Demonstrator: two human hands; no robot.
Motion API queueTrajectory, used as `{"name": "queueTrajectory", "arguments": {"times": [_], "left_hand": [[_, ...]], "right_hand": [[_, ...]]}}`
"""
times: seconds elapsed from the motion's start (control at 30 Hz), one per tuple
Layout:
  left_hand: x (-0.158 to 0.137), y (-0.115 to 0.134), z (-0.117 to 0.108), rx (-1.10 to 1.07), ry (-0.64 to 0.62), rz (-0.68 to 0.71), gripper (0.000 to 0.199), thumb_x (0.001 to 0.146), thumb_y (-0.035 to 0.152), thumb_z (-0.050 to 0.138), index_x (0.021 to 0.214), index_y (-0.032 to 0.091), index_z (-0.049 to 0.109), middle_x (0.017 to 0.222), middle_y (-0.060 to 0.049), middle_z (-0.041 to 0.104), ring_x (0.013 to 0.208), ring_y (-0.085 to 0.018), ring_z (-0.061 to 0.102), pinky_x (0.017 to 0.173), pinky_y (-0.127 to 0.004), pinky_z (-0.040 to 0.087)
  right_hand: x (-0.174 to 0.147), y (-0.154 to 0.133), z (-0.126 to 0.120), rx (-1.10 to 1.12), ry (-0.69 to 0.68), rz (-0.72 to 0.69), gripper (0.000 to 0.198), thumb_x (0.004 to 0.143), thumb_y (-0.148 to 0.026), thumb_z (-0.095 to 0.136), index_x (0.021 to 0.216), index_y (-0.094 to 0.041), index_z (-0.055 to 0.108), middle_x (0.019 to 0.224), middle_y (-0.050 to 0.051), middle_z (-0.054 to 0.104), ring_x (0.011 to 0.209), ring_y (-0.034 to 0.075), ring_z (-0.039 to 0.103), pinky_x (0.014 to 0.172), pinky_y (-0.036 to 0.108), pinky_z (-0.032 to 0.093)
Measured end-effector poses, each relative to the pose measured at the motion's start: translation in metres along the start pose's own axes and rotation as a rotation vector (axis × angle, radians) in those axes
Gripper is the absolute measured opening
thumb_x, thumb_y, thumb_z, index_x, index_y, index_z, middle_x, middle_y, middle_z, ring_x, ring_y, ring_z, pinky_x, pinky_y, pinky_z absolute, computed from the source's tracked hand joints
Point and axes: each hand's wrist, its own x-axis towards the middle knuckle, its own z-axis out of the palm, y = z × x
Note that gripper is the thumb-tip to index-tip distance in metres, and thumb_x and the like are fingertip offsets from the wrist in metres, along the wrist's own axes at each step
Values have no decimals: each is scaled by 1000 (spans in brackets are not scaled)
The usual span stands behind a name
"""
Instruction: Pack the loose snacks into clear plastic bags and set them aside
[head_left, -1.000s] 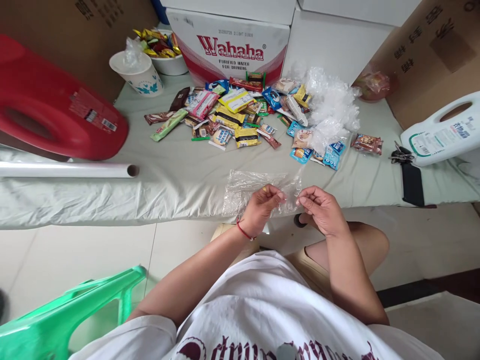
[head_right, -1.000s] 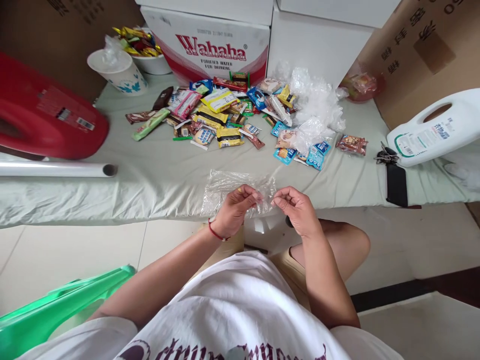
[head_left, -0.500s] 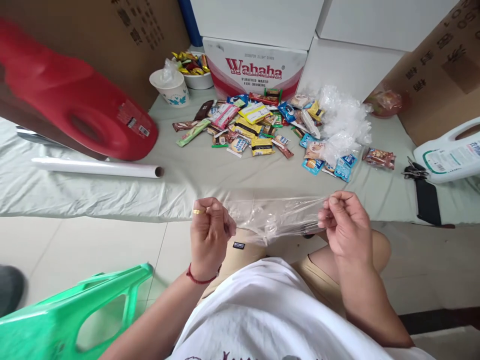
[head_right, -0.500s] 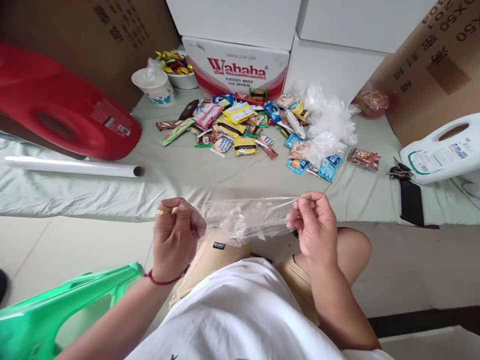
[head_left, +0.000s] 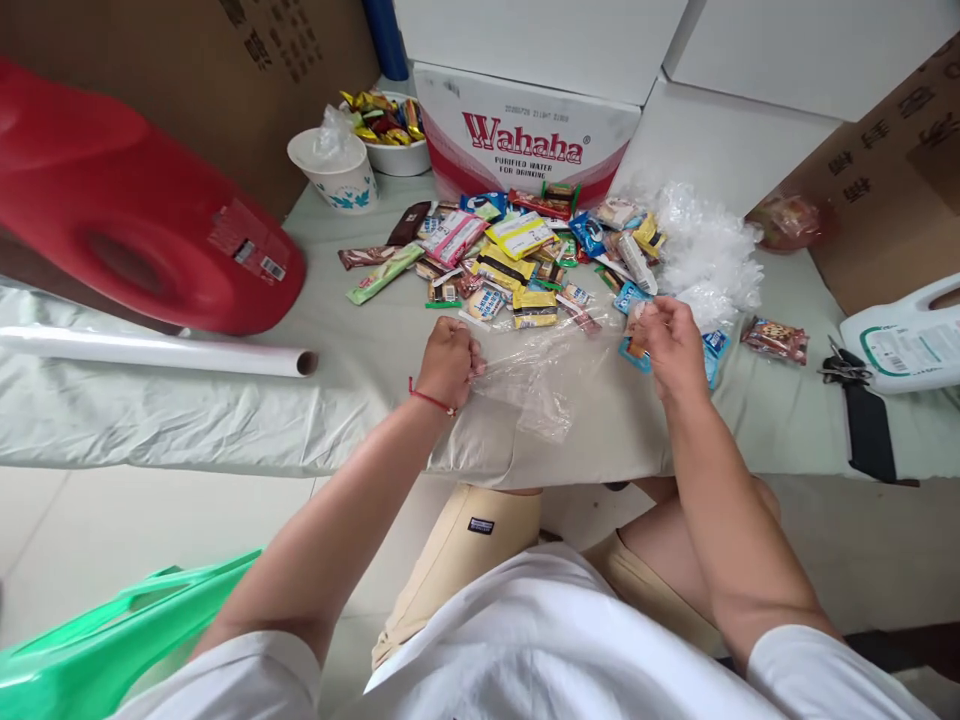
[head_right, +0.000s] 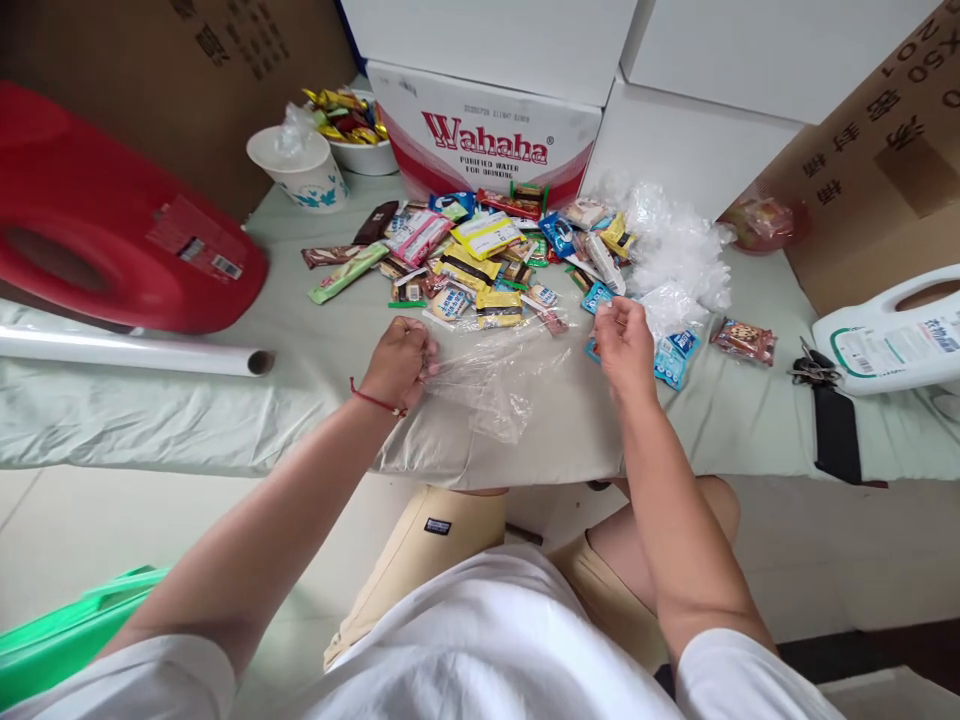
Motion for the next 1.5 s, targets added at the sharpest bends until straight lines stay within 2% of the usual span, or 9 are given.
{"name": "queueTrajectory", "arguments": {"times": [0.13, 0.23, 0.4, 0.57, 0.8, 1.0, 1.27, 1.37, 1.5], "left_hand": [[-2, -10, 8, -160, 91, -15, 14, 91, 15, 49, 88, 25, 39, 58, 10, 46, 38, -6, 36, 40, -15, 24], [-6, -18, 10, -216, 126, 5, 14, 91, 14, 48, 87, 25, 40, 58, 10, 45, 39, -6, 35, 39, -15, 23], [-6, -14, 3, -181, 137, 85, 15, 93, 16, 50, 86, 25, 40, 58, 10, 43, 40, -7, 35, 38, -16, 23], [-2, 10, -22, -18, 143, 117, 17, 92, 13, 52, 84, 25, 42, 57, 9, 39, 42, -8, 34, 38, -16, 24], [-16, 31, -19, -123, 60, -82, 20, 91, 8, 47, 84, 25, 39, 57, 9, 40, 37, -7, 30, 37, -17, 18], [-29, 29, -13, -312, -36, -149, 28, 85, 10, 62, 78, 24, 38, 57, 8, 40, 37, -5, 30, 39, -16, 16], [15, 31, -36, -108, 83, -58, 23, 91, 15, 59, 81, 24, 41, 58, 7, 43, 41, -7, 37, 41, -19, 22], [22, 31, -46, -37, 136, 99, 18, 90, 22, 67, 88, 22, 49, 81, 1, 59, 69, -12, 60, 54, -20, 42], [-12, 24, -67, -3, 360, 305, 29, 86, 34, 76, 101, 23, 53, 110, -1, 60, 98, -14, 64, 68, -22, 49]], "right_hand": [[-38, 8, 10, 98, 82, 259, 68, 84, -84, 56, 111, -22, 63, 104, 10, 72, 95, 23, 72, 67, 32, 60], [-68, 11, 32, 71, -5, 416, 63, 79, -79, 68, 107, -22, 64, 94, 8, 72, 88, 23, 70, 60, 30, 59], [-68, 8, 56, 61, -128, 360, 36, 75, -50, 78, 92, -22, 63, 69, -5, 56, 61, 12, 55, 51, 24, 50], [-57, -7, 24, 105, -25, 301, 39, 74, -53, 79, 87, -23, 57, 70, -7, 54, 50, 8, 54, 42, 20, 42], [-96, -16, 32, 110, -441, 646, 66, 72, -78, 78, 94, -17, 68, 80, 10, 77, 38, 7, 41, 34, 22, 19], [-123, -14, 73, 441, -392, 748, 66, 48, -58, 97, 91, -20, 64, 62, -6, 60, 44, 2, 27, 37, 17, 16], [-108, -14, 38, 446, -155, 566, 50, 51, -46, 95, 81, -21, 64, 61, -8, 46, 50, 5, 29, 38, 17, 18], [-113, -16, 34, 423, -106, 529, 48, 54, -48, 95, 80, -21, 64, 62, -7, 46, 51, 6, 30, 39, 18, 19], [-122, -20, 41, 400, -96, 479, 46, 59, -50, 93, 82, -21, 65, 62, -7, 46, 53, 7, 31, 42, 19, 20]]}}
